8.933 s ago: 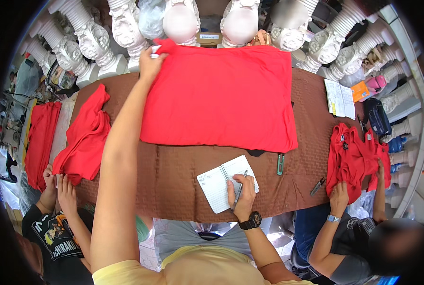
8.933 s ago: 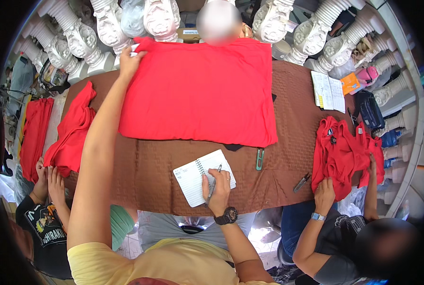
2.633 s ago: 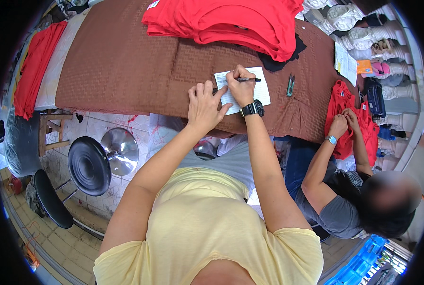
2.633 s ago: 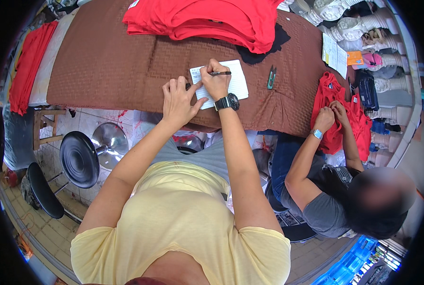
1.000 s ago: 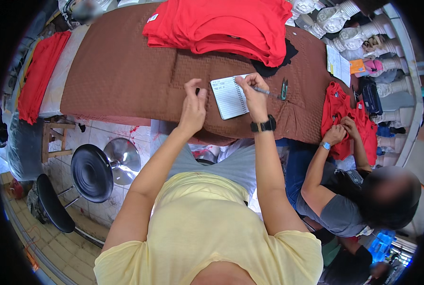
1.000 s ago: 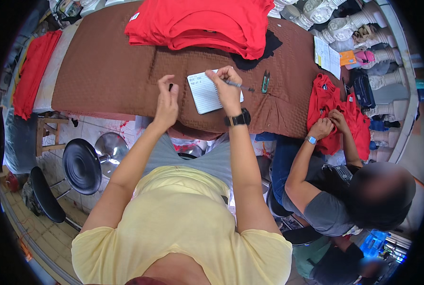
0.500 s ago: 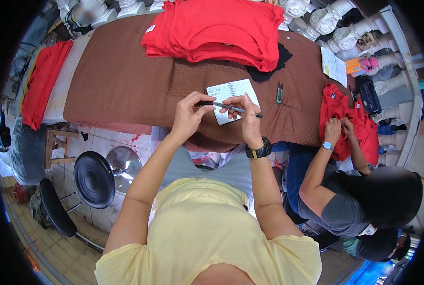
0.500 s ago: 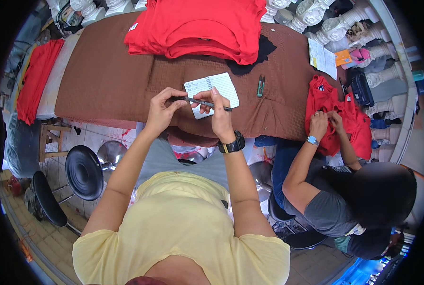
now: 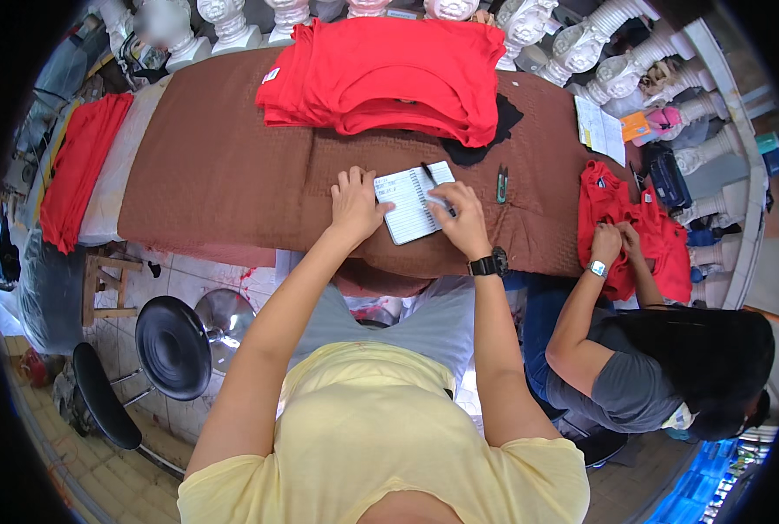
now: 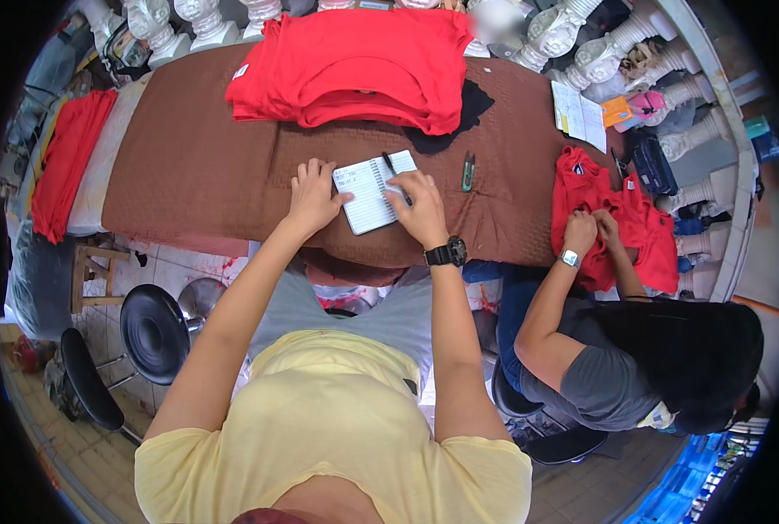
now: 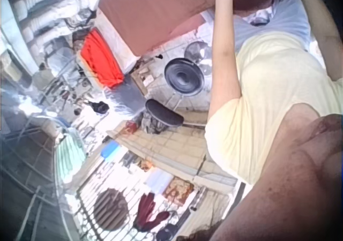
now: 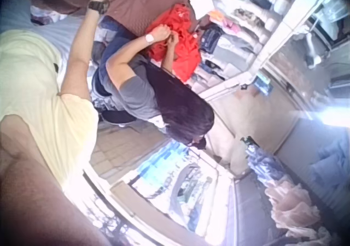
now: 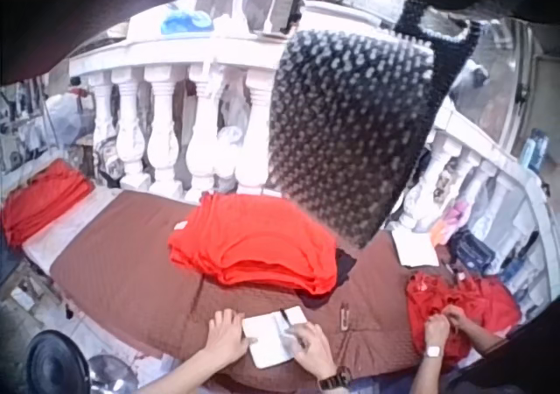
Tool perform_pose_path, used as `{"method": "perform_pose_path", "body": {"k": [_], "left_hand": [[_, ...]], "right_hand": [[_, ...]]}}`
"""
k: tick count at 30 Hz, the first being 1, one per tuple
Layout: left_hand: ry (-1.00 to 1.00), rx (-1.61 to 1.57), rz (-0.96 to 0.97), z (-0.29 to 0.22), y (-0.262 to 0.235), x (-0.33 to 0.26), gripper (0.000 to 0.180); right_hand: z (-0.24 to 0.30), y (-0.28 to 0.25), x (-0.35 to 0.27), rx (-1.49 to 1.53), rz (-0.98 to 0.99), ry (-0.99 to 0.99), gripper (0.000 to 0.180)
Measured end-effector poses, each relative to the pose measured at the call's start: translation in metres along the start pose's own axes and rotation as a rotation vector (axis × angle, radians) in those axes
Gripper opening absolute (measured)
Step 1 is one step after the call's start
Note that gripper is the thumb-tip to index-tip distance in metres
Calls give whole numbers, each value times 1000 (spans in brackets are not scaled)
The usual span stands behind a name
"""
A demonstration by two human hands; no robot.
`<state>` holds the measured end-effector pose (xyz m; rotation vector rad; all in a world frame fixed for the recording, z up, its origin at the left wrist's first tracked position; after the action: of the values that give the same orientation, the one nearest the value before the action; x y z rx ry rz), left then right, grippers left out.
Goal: The person folds several red shirts one at a time, makes notes in a notebook with a pen, and then handles a small stack of black shirts.
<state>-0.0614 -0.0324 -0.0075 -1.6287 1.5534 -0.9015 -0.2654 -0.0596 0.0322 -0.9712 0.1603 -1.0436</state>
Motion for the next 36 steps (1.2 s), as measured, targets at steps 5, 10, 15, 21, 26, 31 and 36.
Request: {"method": "perform_pose_path", "body": {"k": [5,10,15,21,26,31,36], "left_hand": [[-50,74,79,0,1,10,79],[-102,55,201,0,8,21,85],[-135,99,241,-3,7,27,91],[-117,27,254,-1,14,28,88],[-73,-39,248,-4,11,20,81],[107,-291,225,-10,10,22,77],[-123,-1184,182,7,34,24,55]], "right_hand": [[-13,2,-11,-79,-82,74,28],[-61,9,-16,-151,-204,401,36],[-88,16,-19,99,-248,559,33],[-101,18,-13,27,-162,730,48],[-93,18,-9,218,70,930,55],[-91,13,-11,184,3,805,57],[-75,12,-10,509,-196,513,70]]}}
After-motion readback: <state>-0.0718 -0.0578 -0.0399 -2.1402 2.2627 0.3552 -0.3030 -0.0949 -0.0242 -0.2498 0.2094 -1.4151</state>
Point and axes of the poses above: each hand's wrist, its own x-axis towards the middle knuckle, its own y-axis out of the palm, z = x × y, the point moved 7 cm from there along x, towards the middle knuckle, and after that the axes turned 7 degrees about z, right-handed, at the moved point
